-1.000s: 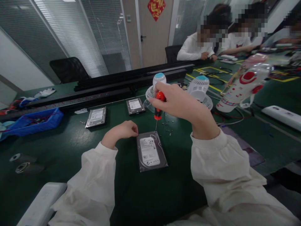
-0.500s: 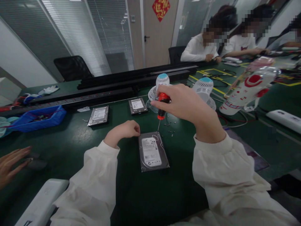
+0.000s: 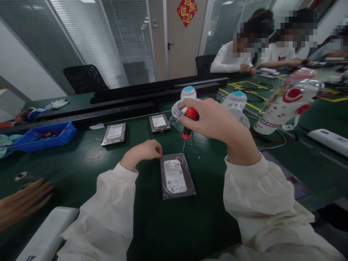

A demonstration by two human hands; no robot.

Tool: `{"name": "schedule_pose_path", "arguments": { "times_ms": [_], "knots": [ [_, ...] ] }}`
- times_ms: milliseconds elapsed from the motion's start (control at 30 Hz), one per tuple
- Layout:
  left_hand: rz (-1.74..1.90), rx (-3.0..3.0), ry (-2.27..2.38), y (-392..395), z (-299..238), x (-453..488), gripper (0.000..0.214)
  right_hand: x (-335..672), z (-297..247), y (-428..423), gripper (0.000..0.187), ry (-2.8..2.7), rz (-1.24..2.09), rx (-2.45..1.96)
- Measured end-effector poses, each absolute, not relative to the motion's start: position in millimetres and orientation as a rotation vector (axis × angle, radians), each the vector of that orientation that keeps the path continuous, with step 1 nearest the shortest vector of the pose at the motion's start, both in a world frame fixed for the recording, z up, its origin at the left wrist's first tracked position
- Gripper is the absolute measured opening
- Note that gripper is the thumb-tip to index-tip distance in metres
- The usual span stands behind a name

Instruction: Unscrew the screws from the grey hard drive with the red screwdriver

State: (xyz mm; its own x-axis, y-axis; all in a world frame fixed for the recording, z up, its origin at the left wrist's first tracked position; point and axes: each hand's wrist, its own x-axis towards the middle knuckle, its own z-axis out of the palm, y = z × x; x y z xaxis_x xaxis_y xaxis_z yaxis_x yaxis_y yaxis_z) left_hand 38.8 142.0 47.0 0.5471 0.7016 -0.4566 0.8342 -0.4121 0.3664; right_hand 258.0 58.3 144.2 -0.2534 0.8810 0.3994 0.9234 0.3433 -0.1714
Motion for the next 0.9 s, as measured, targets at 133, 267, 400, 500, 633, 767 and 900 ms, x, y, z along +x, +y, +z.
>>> {"name": "schedule_pose_path", "arguments": {
  "times_ms": [133,267,400,500,633,767,900],
  "knots": [
    [-0.317,2.215,1.234,142.9,45.4,38.2,0.013,260.8,141.9,60.3,0.044,-2.198,-0.087,-1.528],
    [-0.327,2.208,1.249,142.5,45.7,39.5,0.015,258.4,138.2,61.7,0.033,-2.225,-0.133,-1.483],
    [-0.333,2.212,1.250,141.2,45.8,41.2,0.014,254.9,135.9,63.2,0.030,-2.171,-0.195,-1.526],
    [-0.322,2.231,1.244,141.9,43.6,40.9,0.013,255.2,135.1,64.4,0.023,-2.164,-0.159,-1.495],
    [-0.319,2.237,1.239,143.3,41.4,40.2,0.012,256.4,134.1,64.7,0.025,-2.172,-0.078,-1.414],
    [-0.313,2.239,1.253,140.9,43.9,41.8,0.011,254.9,131.7,67.1,0.020,-2.176,-0.077,-1.370],
    [-0.302,2.241,1.254,137.5,47.0,43.3,0.012,252.1,128.3,71.3,0.018,-2.127,-0.144,-1.291]
  ]
}}
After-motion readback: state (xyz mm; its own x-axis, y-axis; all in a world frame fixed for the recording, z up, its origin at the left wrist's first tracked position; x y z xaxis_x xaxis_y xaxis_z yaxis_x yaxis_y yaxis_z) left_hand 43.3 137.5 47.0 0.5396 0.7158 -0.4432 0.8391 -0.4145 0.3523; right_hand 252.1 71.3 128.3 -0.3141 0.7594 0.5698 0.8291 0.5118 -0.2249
